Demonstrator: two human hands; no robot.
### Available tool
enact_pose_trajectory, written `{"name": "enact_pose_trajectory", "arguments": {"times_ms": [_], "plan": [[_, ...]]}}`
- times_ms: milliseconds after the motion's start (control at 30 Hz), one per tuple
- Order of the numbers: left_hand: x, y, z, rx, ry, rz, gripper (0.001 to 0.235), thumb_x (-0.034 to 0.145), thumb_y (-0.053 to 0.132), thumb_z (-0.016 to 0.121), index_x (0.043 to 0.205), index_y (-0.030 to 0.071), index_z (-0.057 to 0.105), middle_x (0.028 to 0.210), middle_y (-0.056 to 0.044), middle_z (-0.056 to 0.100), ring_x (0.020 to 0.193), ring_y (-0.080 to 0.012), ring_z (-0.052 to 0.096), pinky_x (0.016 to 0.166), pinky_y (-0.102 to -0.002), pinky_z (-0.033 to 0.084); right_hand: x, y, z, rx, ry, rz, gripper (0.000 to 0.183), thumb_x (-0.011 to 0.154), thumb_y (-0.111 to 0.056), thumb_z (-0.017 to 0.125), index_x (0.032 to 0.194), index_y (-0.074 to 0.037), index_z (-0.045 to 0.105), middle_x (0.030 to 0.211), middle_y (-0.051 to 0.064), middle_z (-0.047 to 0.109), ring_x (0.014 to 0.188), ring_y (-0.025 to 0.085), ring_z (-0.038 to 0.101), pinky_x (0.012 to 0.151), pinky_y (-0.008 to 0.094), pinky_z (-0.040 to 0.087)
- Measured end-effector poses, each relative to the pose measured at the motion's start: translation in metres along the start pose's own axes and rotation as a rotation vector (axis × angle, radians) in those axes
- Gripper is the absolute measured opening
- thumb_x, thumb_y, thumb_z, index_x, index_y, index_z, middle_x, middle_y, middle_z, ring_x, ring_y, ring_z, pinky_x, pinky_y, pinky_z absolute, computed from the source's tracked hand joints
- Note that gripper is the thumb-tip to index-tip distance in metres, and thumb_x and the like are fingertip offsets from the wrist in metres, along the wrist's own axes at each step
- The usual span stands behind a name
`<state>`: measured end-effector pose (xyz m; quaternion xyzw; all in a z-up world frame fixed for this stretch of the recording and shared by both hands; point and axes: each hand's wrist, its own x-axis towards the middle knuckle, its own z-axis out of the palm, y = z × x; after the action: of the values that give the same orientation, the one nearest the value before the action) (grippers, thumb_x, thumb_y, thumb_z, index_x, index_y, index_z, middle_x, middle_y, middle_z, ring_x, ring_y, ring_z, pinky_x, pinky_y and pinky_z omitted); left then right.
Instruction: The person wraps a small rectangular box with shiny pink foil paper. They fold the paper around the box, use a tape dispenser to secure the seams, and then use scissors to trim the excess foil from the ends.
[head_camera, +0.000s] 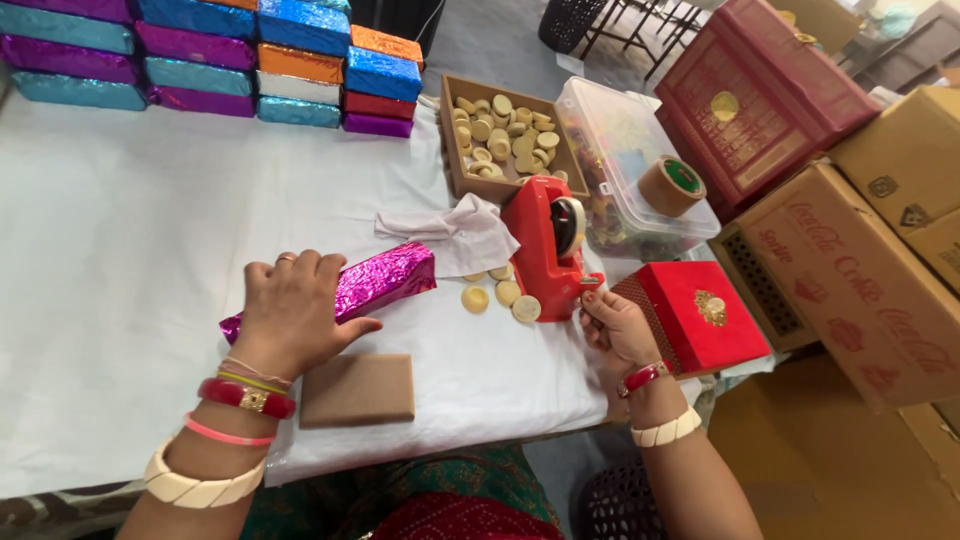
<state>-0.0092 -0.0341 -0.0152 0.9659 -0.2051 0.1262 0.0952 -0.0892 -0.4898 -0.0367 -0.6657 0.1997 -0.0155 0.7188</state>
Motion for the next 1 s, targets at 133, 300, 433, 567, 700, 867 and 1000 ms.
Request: {"name": "enact_pose_trajectory", "arguments": {"times_ms": [133, 300, 433, 567, 700, 867, 1000], "plan": [[0.0, 0.001, 0.008, -0.015, -0.017, 0.0, 0.073, 0.069, 0.072, 0.076, 0.113, 0.016, 0.065, 0.099, -0.004, 0.068, 0.096, -0.0224, 0.066, 0.083, -0.045, 0.044, 0.001, 0.012, 0.011, -0.07, 0.051, -0.057, 0.016, 0.1, -0.023, 0.066, 0.09, -0.01, 0.066, 0.068, -0.003, 0.06, 0.049, 0.005, 0.045, 0.044, 0.021, 0.031], [0.004, 0.001, 0.014, -0.071, 0.028, 0.013, 0.071, 0.069, 0.066, 0.08, 0.113, 0.012, 0.064, 0.098, -0.006, 0.068, 0.095, -0.0236, 0.067, 0.082, -0.046, 0.046, -0.001, 0.004, 0.017, 0.015, 0.065, -0.049, 0.015, 0.098, -0.021, 0.064, 0.087, -0.011, 0.065, 0.064, -0.003, 0.056, 0.046, 0.006, 0.042, 0.041, 0.022, 0.029], [0.004, 0.01, 0.011, -0.015, 0.014, 0.016, 0.077, 0.071, 0.067, 0.079, 0.117, 0.008, 0.06, 0.1, -0.008, 0.067, 0.093, -0.0242, 0.066, 0.082, -0.045, 0.045, 0.015, 0.029, 0.009, 0.084, 0.074, -0.05, 0.011, 0.095, -0.015, 0.064, 0.086, -0.009, 0.066, 0.062, -0.001, 0.055, 0.046, 0.008, 0.043, 0.042, 0.023, 0.032], [0.004, 0.013, 0.023, -0.051, 0.075, 0.019, 0.077, 0.075, 0.061, 0.079, 0.124, 0.005, 0.057, 0.101, -0.009, 0.068, 0.093, -0.025, 0.067, 0.082, -0.044, 0.046, 0.002, 0.04, 0.024, -0.002, 0.179, -0.077, 0.012, 0.094, -0.013, 0.065, 0.084, -0.008, 0.062, 0.064, -0.001, 0.055, 0.047, 0.008, 0.042, 0.042, 0.023, 0.03], [0.008, 0.007, 0.039, -0.164, 0.053, 0.026, 0.071, 0.08, 0.055, 0.078, 0.125, 0.005, 0.057, 0.105, -0.012, 0.068, 0.097, -0.0289, 0.068, 0.087, -0.045, 0.049, -0.047, 0.027, 0.083, 0.033, 0.207, -0.233, 0.002, 0.094, -0.011, 0.061, 0.094, -0.009, 0.062, 0.07, -0.002, 0.058, 0.052, 0.007, 0.045, 0.043, 0.023, 0.031], [0.007, -0.003, 0.021, -0.707, 0.183, -0.023, 0.063, 0.084, 0.049, 0.076, 0.128, 0.006, 0.058, 0.11, -0.013, 0.074, 0.097, -0.0287, 0.074, 0.084, -0.042, 0.055, -0.048, 0.033, 0.109, 0.321, -0.143, -0.263, 0.009, 0.1, -0.013, 0.058, 0.105, -0.006, 0.061, 0.073, 0.0, 0.059, 0.055, 0.009, 0.048, 0.048, 0.024, 0.036], [0.008, -0.005, 0.018, -0.999, 0.191, -0.029, 0.06, 0.082, 0.045, 0.077, 0.126, 0.007, 0.06, 0.104, -0.014, 0.077, 0.094, -0.0269, 0.077, 0.083, -0.038, 0.06, -0.065, 0.006, 0.167, 0.325, -0.462, -0.306, 0.012, 0.101, -0.012, 0.057, 0.107, -0.003, 0.061, 0.075, 0.001, 0.06, 0.056, 0.01, 0.047, 0.052, 0.025, 0.037]]}}
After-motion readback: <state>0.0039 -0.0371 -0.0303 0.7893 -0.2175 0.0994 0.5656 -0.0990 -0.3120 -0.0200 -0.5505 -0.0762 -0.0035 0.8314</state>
